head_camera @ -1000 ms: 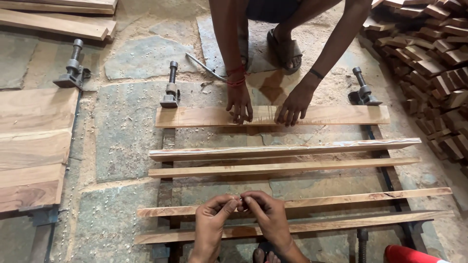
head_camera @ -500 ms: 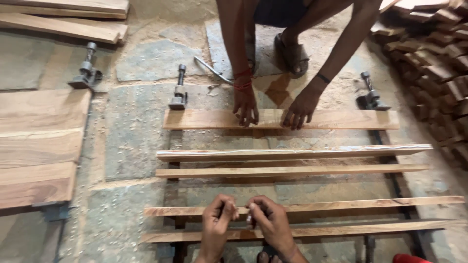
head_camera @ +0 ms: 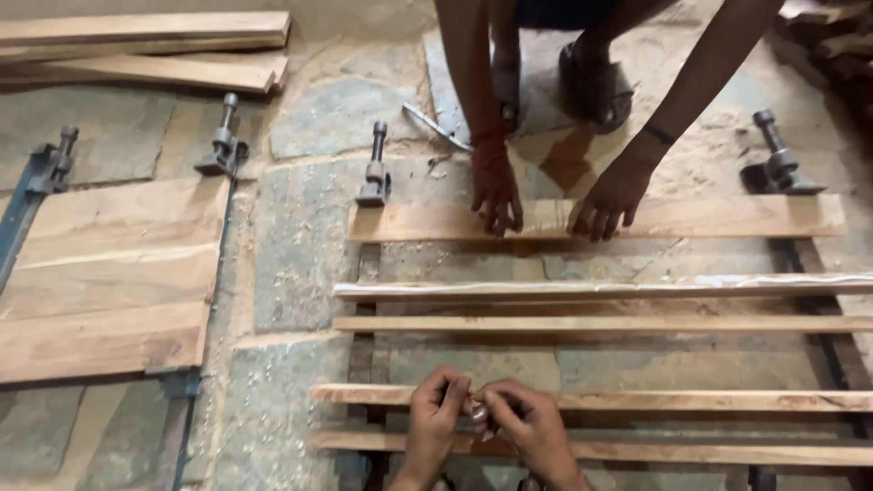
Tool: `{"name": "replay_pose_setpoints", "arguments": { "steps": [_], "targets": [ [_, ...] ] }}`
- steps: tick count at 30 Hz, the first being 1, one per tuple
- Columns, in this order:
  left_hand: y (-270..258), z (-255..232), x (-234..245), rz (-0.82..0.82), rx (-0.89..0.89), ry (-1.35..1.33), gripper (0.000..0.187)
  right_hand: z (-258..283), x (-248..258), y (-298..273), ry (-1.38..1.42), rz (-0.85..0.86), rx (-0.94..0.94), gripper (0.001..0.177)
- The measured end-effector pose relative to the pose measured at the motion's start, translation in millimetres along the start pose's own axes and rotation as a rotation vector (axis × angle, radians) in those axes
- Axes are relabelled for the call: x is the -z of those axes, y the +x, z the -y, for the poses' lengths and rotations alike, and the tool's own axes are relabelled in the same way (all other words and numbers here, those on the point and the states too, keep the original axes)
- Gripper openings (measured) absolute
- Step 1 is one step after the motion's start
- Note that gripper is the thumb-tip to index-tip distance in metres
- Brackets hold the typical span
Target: The person applies adhesive along the edges of wooden slats to glue them together into larger panels.
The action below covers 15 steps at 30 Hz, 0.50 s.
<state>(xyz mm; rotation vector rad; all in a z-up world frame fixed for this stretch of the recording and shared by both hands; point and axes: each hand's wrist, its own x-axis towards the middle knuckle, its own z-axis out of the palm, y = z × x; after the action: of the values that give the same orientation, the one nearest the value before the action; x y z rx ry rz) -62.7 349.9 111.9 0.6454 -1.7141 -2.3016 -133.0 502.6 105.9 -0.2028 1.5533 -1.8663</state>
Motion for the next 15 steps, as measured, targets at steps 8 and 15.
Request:
{"name": "replay_pose_setpoints", "arguments": {
  "steps": [8,15],
  "targets": [
    [12.4,17.0,3.2,-0.062,0.019,0.019,0.025,-8.0,11.8,10.1,-0.024,-0.071,-0.021,0.020],
    [15.4,22.6,2.0,-0.081,-0.107,0.174,0.022,-23.8,21.6,19.9,-0.139,-0.032,0.154,0.011]
  ]
}}
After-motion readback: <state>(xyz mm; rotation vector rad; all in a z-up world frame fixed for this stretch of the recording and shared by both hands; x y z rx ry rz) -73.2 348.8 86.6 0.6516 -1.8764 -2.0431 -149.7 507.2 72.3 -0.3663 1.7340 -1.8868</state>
